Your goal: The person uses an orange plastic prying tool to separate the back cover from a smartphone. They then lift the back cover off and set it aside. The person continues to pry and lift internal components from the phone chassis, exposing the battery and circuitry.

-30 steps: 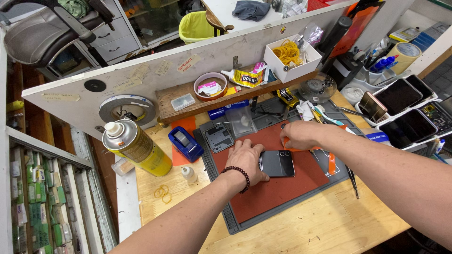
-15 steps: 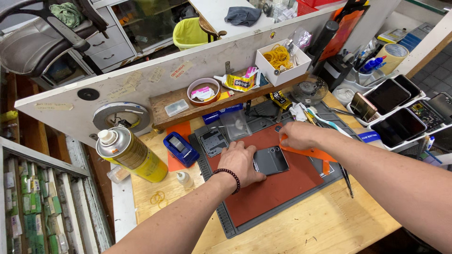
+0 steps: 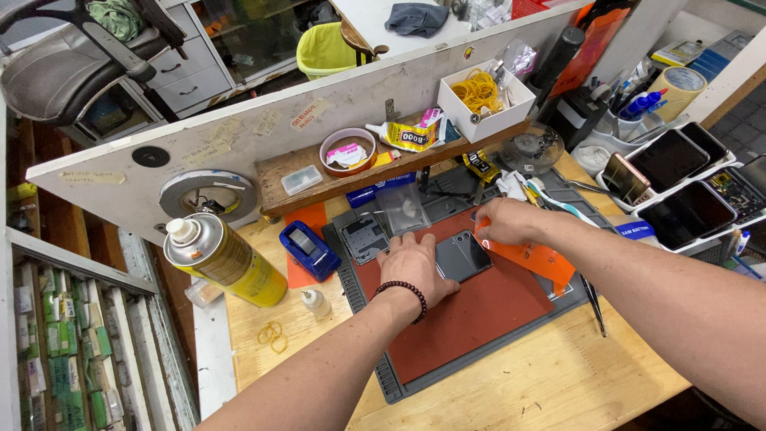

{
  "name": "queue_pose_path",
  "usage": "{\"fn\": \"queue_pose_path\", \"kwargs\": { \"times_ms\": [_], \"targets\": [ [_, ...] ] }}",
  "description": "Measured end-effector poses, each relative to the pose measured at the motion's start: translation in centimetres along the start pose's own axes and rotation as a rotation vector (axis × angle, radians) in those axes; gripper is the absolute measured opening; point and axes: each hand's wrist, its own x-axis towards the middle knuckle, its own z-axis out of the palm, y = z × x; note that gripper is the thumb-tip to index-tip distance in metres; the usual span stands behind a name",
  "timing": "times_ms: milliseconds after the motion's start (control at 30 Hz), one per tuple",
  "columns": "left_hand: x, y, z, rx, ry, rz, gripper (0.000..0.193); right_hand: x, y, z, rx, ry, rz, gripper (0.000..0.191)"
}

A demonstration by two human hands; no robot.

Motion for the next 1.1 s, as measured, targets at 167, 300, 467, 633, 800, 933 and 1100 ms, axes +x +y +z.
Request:
{"fn": "queue_pose_path", "kwargs": {
  "times_ms": [167, 300, 467, 633, 800, 933, 1100],
  "targets": [
    [-0.1, 0.0, 0.0, 0.046, -0.019, 0.024, 0.072, -1.0, -0.5, -0.4, -0.074, -0.045, -0.064, 0.029],
    [0.3, 0.2, 0.0, 0.051, 0.022, 0.005, 0.073, -2.1, -1.3, -0.8, -0.065, -0.045, 0.072, 0.031],
    [0.9, 0.6, 0.1, 0.028, 0.049, -0.057, 0.081, -2.8, -1.2, -0.6, 0.009, -0.034, 0.121, 0.031],
    [1.1, 0.9, -0.2, 0.041, 0.019, -0.070, 0.086, -0.8, 0.3, 0.9, 0.076, 0.020, 0.098, 0.031],
    [1.0, 1.0, -0.2, 0.067, 0.014, -0.070, 0.088, 1.0, 1.4, 1.8, 0.120, 0.051, 0.072, 0.034],
    [1.2, 1.1, -0.4, 0.106, -0.004, -0.065, 0.089, 0.8, 1.0, 2.5, 0.308, 0.068, 0.204, 0.035],
    [1.4, 1.2, -0.6, 0.138, -0.032, -0.065, 0.090, 0.2, 0.4, 3.3, 0.460, 0.049, 0.285, 0.034]
  ]
}}
